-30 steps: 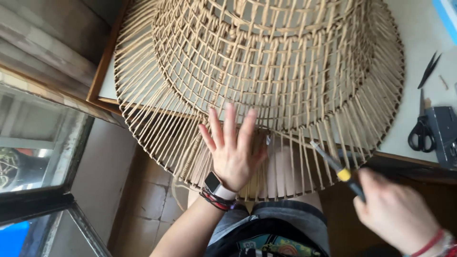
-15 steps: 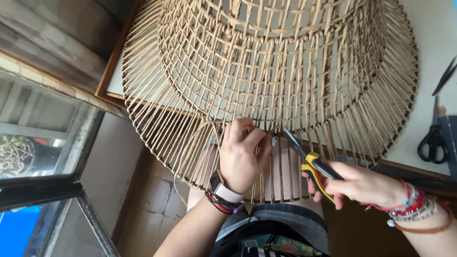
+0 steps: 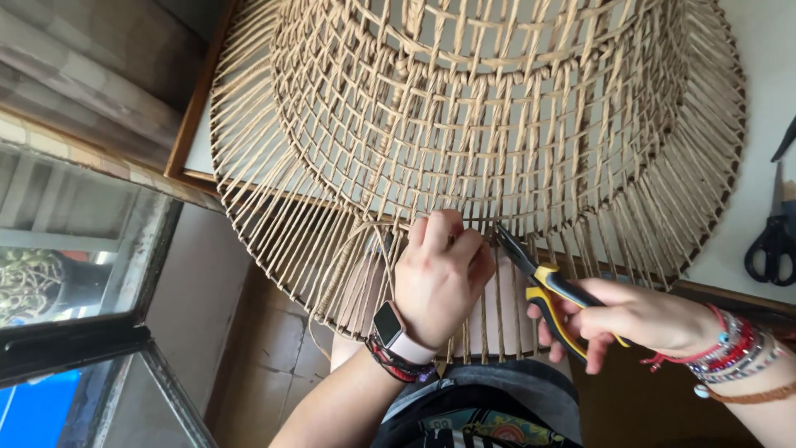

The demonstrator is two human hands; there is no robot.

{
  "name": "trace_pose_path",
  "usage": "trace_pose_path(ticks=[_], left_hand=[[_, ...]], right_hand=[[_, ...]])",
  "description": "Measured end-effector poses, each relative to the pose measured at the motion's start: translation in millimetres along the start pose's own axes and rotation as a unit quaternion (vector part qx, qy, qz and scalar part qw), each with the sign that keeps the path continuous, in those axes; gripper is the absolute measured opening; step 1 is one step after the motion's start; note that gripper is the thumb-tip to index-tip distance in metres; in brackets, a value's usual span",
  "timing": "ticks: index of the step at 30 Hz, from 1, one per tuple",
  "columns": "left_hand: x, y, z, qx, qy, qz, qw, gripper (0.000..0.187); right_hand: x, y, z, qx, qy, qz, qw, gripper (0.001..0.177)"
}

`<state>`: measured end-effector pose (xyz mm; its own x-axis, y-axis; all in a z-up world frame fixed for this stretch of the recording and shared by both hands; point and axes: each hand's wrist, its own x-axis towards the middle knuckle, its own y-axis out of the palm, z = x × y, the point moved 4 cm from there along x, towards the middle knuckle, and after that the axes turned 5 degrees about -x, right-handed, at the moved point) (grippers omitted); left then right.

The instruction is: Weaving a rattan strand through a wicker structure and trimming the ends with wire cutters

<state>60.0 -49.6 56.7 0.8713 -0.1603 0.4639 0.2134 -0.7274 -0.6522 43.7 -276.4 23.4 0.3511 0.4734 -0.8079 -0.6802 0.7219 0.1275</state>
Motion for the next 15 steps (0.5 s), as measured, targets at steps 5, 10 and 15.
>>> trace_pose_path(ticks=[5, 10, 15], left_hand=[[-0.4, -4.8, 6.9, -0.005, 0.008, -0.009, 1.000, 0.013], [-3.1, 5.0, 8.2, 0.005, 0.020, 0.009, 1.000, 0.020], [-22.7, 1.2, 16.9, 0.054, 0.128, -0.082, 0.987, 0.049]], right_hand=[[-5.0, 0.9, 10.6, 0.014, 0.028, -0.003, 1.000, 0.043], [-2.3, 0.5, 15.4, 0.020, 0.040, -0.007, 0.999, 0.044], [2.4, -5.6, 5.7, -0.440, 0.061, -0.159, 0.882, 0.015]])
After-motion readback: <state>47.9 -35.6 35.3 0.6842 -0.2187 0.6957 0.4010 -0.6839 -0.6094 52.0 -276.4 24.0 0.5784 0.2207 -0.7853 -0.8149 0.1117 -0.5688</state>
